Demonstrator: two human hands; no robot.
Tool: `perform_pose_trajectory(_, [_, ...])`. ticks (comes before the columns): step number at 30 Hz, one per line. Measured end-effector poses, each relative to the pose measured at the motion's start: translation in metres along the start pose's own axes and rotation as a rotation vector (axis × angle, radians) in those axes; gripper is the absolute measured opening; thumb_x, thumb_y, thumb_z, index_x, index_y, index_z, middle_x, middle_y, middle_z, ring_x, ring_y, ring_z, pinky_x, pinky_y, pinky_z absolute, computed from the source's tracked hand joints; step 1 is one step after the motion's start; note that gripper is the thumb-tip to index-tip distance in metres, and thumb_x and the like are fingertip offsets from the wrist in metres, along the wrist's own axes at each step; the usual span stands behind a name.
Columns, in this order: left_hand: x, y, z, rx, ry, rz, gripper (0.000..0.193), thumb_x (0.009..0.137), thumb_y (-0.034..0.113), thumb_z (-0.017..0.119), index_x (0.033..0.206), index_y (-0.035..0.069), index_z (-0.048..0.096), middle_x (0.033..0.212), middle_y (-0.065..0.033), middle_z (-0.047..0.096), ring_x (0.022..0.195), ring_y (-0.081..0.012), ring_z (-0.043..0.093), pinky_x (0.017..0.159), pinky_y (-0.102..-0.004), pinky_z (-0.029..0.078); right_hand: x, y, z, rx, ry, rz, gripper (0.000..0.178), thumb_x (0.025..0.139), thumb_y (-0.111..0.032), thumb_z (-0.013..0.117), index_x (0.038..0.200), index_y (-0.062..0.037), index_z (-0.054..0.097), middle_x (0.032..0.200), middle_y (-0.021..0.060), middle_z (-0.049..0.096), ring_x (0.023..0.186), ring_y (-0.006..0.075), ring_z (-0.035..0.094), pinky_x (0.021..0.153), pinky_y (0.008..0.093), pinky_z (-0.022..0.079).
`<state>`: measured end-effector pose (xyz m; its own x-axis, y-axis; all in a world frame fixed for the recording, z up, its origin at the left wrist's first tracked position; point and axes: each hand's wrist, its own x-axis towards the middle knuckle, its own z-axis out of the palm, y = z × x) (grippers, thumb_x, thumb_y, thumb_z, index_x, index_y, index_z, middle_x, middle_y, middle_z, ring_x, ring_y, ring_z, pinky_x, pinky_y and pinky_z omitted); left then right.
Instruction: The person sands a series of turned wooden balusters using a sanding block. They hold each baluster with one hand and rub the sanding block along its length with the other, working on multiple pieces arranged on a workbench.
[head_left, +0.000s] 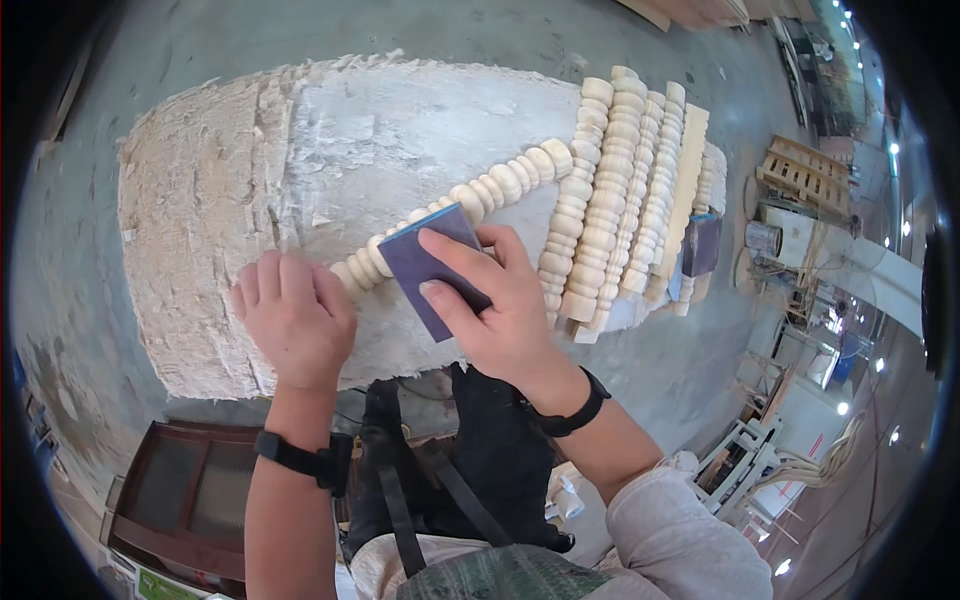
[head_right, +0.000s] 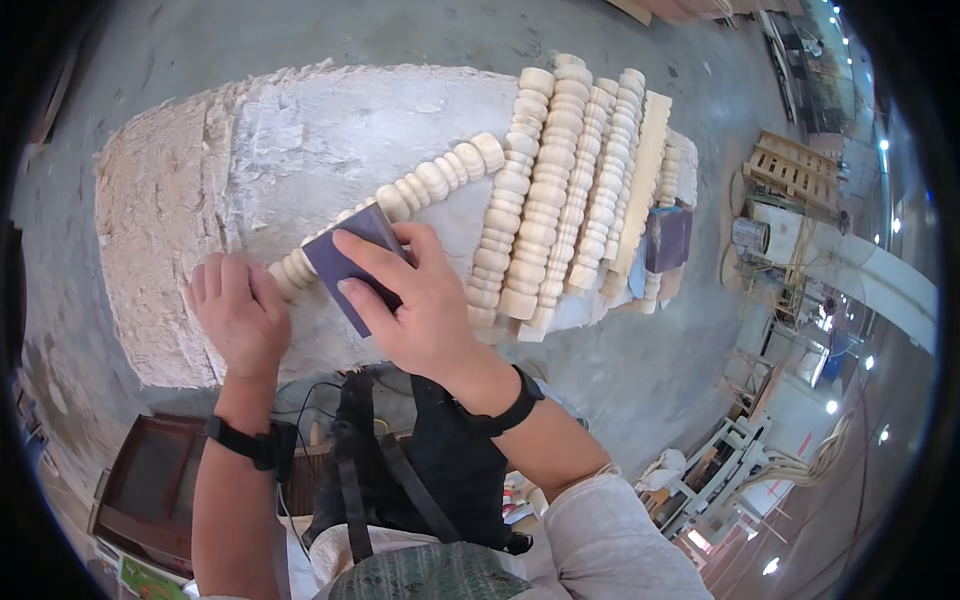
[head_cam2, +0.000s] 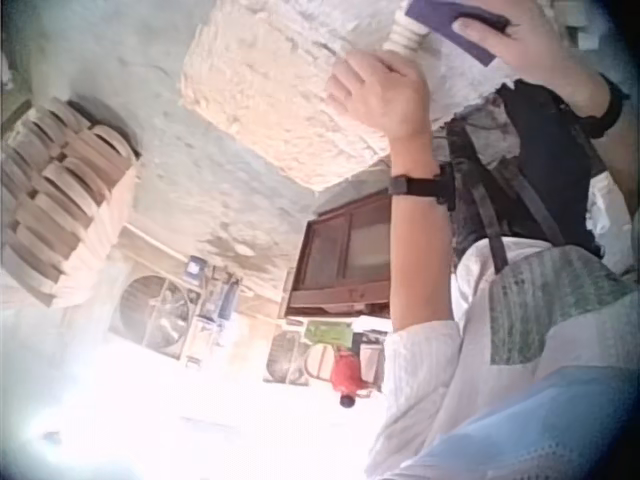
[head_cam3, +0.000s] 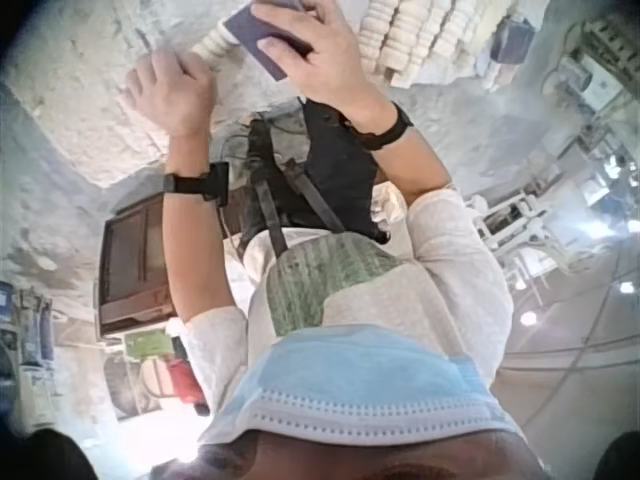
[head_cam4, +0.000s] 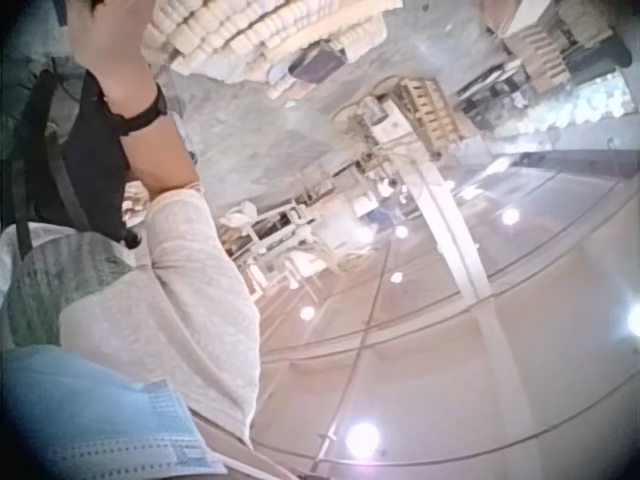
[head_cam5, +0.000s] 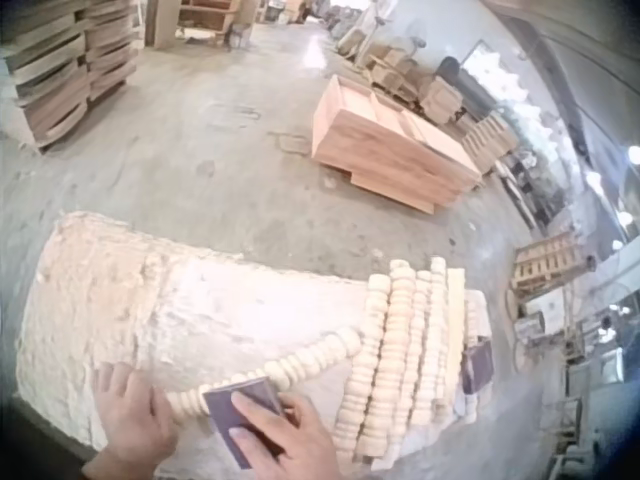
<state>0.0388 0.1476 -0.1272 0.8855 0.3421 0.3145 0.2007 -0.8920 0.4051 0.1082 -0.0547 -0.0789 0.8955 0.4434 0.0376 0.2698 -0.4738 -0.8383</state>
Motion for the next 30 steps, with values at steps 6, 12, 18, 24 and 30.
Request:
perform_pose_trajectory(6, [0.008, 0.001, -0.002, -0.014, -0.074, 0.054, 0.010, 0.086, 0.008, 0.061, 0.085, 0.005, 0.052, 0.088, -0.0149, 0.052, 0.085, -0.0365, 0.052, 0.078, -0.0489, 0.039, 0.044, -0.010, 0.027, -0.221, 0.070, -0.106, 0.040, 0.088, -0.010, 0.081, 0.127, -0.0134, 0.077, 0.110, 0.0167, 0.063, 0.090, 0.0304, 0.065, 0.079, 0.0385, 0.055])
perform_pose_trajectory(12, [0.004, 0.001, -0.004, 0.015, -0.074, 0.026, 0.011, 0.085, 0.009, 0.061, 0.085, 0.005, 0.051, 0.088, -0.0145, 0.051, 0.084, -0.0358, 0.051, 0.078, -0.0483, 0.039, 0.032, -0.024, 0.016, -0.264, -0.042, -0.114, 0.040, 0.088, -0.008, 0.081, 0.127, -0.0119, 0.077, 0.109, 0.0176, 0.061, 0.093, 0.0336, 0.066, 0.083, 0.0400, 0.055])
perform_pose_trajectory(18, [0.006, 0.001, -0.003, 0.018, -0.074, 0.038, 0.011, 0.085, 0.009, 0.061, 0.085, 0.005, 0.051, 0.088, -0.0148, 0.051, 0.082, -0.0357, 0.051, 0.077, -0.0487, 0.039, 0.026, -0.017, 0.022, -0.239, 0.032, -0.130, 0.040, 0.088, -0.006, 0.081, 0.127, -0.0108, 0.077, 0.113, 0.0178, 0.061, 0.093, 0.0339, 0.066, 0.084, 0.0412, 0.056])
perform_pose_trajectory(24, [0.007, -0.001, -0.002, 0.061, -0.083, 0.047, 0.013, 0.083, 0.011, 0.062, 0.084, 0.006, 0.050, 0.088, -0.0138, 0.051, 0.082, -0.0345, 0.051, 0.076, -0.0479, 0.038, 0.050, -0.025, 0.025, -0.267, -0.033, -0.117, 0.041, 0.088, -0.007, 0.081, 0.129, -0.0111, 0.076, 0.111, 0.0164, 0.062, 0.091, 0.0315, 0.065, 0.082, 0.0392, 0.055])
perform_pose_trajectory(30, [0.004, -0.004, -0.002, 0.081, -0.032, 0.069, 0.016, 0.077, 0.011, 0.065, 0.081, 0.010, 0.049, 0.086, -0.0104, 0.051, 0.079, -0.0313, 0.051, 0.074, -0.0457, 0.038, 0.026, -0.019, 0.022, -0.213, 0.042, -0.110, 0.039, 0.090, -0.009, 0.080, 0.128, -0.0111, 0.077, 0.107, 0.0163, 0.062, 0.091, 0.0325, 0.064, 0.081, 0.0388, 0.054])
